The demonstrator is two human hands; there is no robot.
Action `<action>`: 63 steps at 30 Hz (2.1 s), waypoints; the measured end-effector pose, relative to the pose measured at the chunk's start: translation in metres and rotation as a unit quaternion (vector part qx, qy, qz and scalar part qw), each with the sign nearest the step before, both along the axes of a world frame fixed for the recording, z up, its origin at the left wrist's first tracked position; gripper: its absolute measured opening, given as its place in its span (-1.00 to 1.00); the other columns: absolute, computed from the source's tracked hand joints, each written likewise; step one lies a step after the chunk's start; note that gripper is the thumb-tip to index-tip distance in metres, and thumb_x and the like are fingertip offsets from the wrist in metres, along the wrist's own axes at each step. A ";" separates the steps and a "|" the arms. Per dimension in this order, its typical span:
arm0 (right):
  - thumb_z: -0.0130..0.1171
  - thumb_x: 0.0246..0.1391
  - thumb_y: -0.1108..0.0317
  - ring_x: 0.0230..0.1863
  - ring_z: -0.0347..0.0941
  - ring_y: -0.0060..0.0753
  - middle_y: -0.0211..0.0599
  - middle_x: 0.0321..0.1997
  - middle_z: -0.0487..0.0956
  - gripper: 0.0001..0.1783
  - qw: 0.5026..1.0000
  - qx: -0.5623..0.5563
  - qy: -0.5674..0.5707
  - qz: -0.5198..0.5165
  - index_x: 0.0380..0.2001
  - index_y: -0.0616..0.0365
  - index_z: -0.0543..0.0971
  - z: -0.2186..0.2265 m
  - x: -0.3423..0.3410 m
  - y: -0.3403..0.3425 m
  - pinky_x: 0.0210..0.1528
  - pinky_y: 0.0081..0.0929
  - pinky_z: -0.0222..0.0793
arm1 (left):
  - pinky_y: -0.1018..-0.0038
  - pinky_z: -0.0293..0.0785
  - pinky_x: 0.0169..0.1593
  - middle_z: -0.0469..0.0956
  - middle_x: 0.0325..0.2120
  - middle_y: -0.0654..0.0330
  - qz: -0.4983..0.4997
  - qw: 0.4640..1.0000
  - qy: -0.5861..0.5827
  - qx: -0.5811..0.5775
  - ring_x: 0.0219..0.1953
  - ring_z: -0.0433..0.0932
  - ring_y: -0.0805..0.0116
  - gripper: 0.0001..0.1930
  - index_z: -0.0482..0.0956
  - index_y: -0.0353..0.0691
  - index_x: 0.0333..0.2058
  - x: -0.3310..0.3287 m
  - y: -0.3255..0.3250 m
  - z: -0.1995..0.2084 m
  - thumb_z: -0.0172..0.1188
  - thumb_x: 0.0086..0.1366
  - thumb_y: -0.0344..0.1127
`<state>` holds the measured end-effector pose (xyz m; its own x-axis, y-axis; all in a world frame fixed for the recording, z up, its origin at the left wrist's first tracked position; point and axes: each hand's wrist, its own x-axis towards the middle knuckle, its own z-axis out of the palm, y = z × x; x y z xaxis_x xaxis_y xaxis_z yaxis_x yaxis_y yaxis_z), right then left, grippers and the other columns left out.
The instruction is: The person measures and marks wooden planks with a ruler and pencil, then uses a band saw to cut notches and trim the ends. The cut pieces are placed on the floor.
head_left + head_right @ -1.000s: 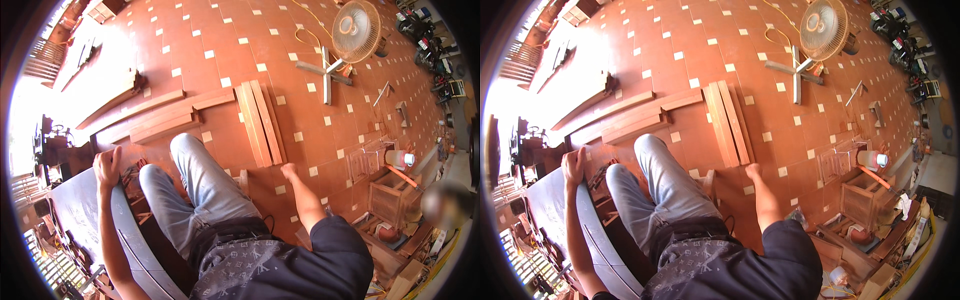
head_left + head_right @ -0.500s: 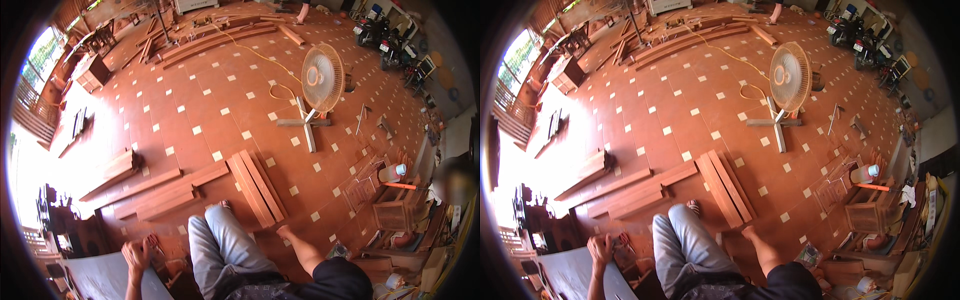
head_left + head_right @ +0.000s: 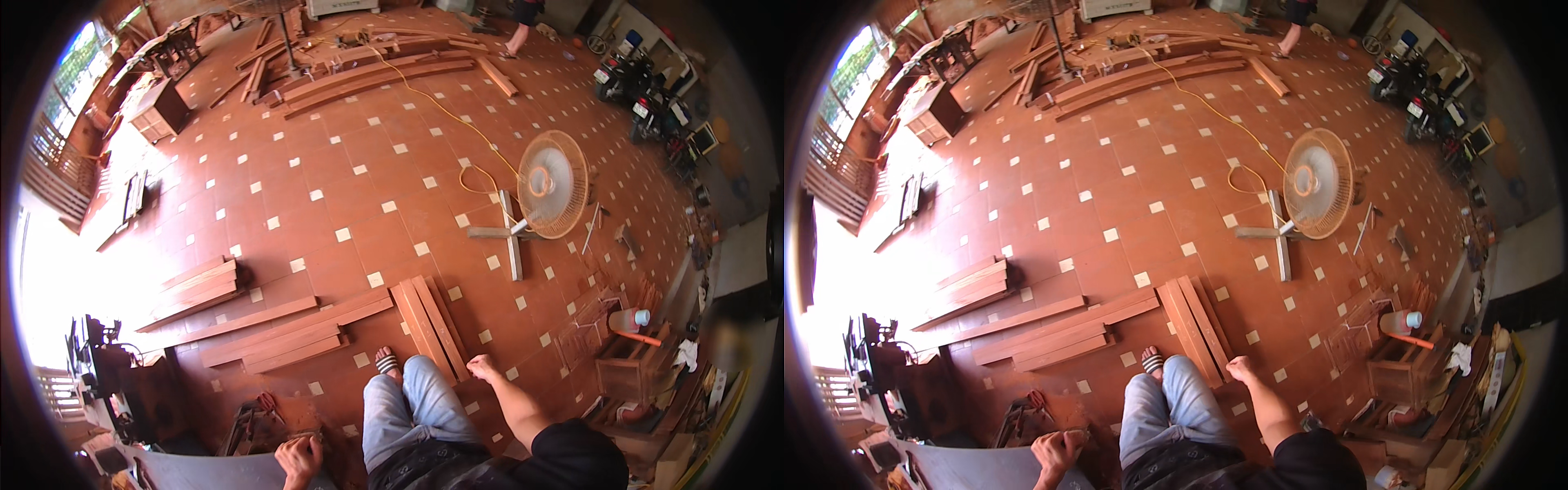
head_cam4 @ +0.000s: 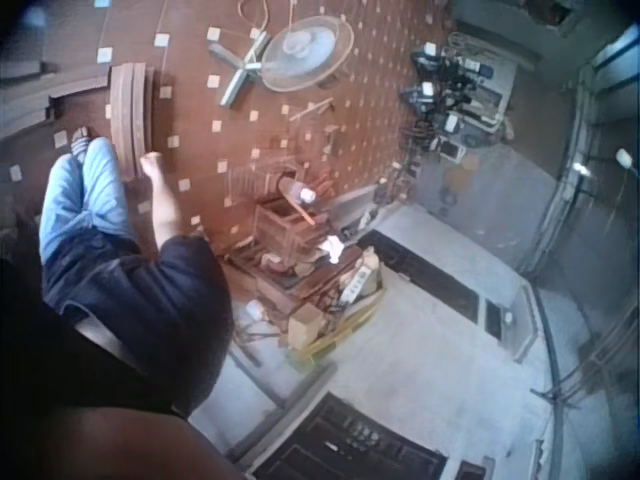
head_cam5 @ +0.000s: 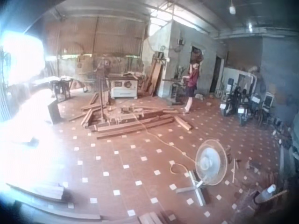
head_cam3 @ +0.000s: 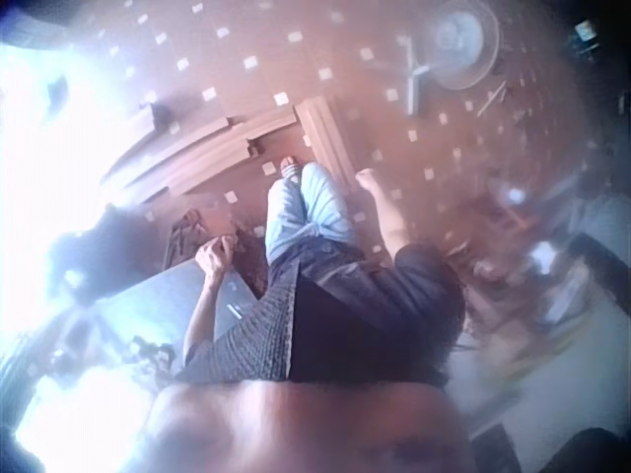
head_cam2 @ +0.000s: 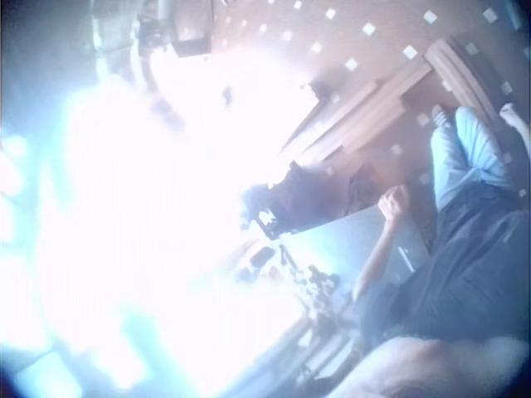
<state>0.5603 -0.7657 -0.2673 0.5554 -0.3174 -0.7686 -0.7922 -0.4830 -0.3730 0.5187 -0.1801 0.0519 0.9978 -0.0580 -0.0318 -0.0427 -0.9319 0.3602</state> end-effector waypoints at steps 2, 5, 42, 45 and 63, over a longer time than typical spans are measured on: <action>0.37 0.05 0.11 -0.25 0.80 -0.17 -0.08 -0.31 0.83 -0.67 0.998 -0.047 -0.035 0.029 -0.26 0.11 0.86 0.030 0.018 -0.020 -0.08 -0.24 0.71 | 0.14 0.54 -0.39 0.59 -0.68 0.10 0.005 1.000 -0.027 -0.015 -0.59 0.61 -0.05 -0.68 0.53 -0.10 -0.68 0.004 -0.001 -0.007 0.35 0.23 -0.23; 0.32 0.07 0.16 -0.53 0.69 -0.34 -0.25 -0.50 0.75 -0.71 0.999 -0.030 -0.016 -0.008 -0.27 0.08 0.85 0.079 0.064 -0.039 -0.37 -0.35 0.66 | 0.11 0.53 -0.39 0.58 -0.68 0.09 0.021 1.000 0.004 -0.010 -0.59 0.61 -0.06 -0.66 0.50 -0.10 -0.70 0.001 0.000 -0.003 0.36 0.21 -0.22; 0.27 0.20 0.20 -0.55 0.64 -0.45 -0.35 -0.53 0.70 -0.76 0.988 0.105 0.012 -0.116 -0.45 0.10 0.73 0.124 0.755 -0.171 -0.53 -0.41 0.56 | 0.26 0.66 -0.38 0.75 -0.44 0.07 0.191 0.916 0.348 -0.061 -0.47 0.74 0.22 -0.69 0.72 -0.28 -0.32 0.679 -0.245 0.000 0.30 0.37 -0.10; 0.28 0.17 0.24 -0.57 0.58 -0.53 -0.45 -0.61 0.62 -0.73 0.983 0.110 -0.096 -0.108 -0.59 0.03 0.58 0.177 0.933 -0.237 -0.61 -0.43 0.39 | 0.31 0.68 -0.39 0.77 -0.43 0.07 0.197 0.902 0.371 -0.100 -0.47 0.76 0.27 -0.69 0.74 -0.32 -0.29 0.785 -0.266 -0.015 0.31 0.36 -0.13; 0.11 0.37 0.06 -0.62 0.54 -0.20 -0.20 -0.64 0.60 -0.48 0.980 -0.089 -0.114 -0.140 -0.62 0.14 0.59 0.086 1.108 -0.459 -0.50 -0.12 0.42 | 0.32 0.74 -0.20 0.83 -0.31 0.18 -0.005 0.894 0.441 -0.077 -0.32 0.80 0.37 -0.63 0.85 -0.18 -0.16 1.470 -0.449 -0.142 0.38 0.35 0.03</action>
<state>1.6683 -1.2245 -0.1815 0.5778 -0.5998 -0.5535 -0.8091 -0.3319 -0.4849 1.9889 -0.6291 -0.0898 0.5880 -0.1393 -0.7968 0.3130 -0.8692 0.3829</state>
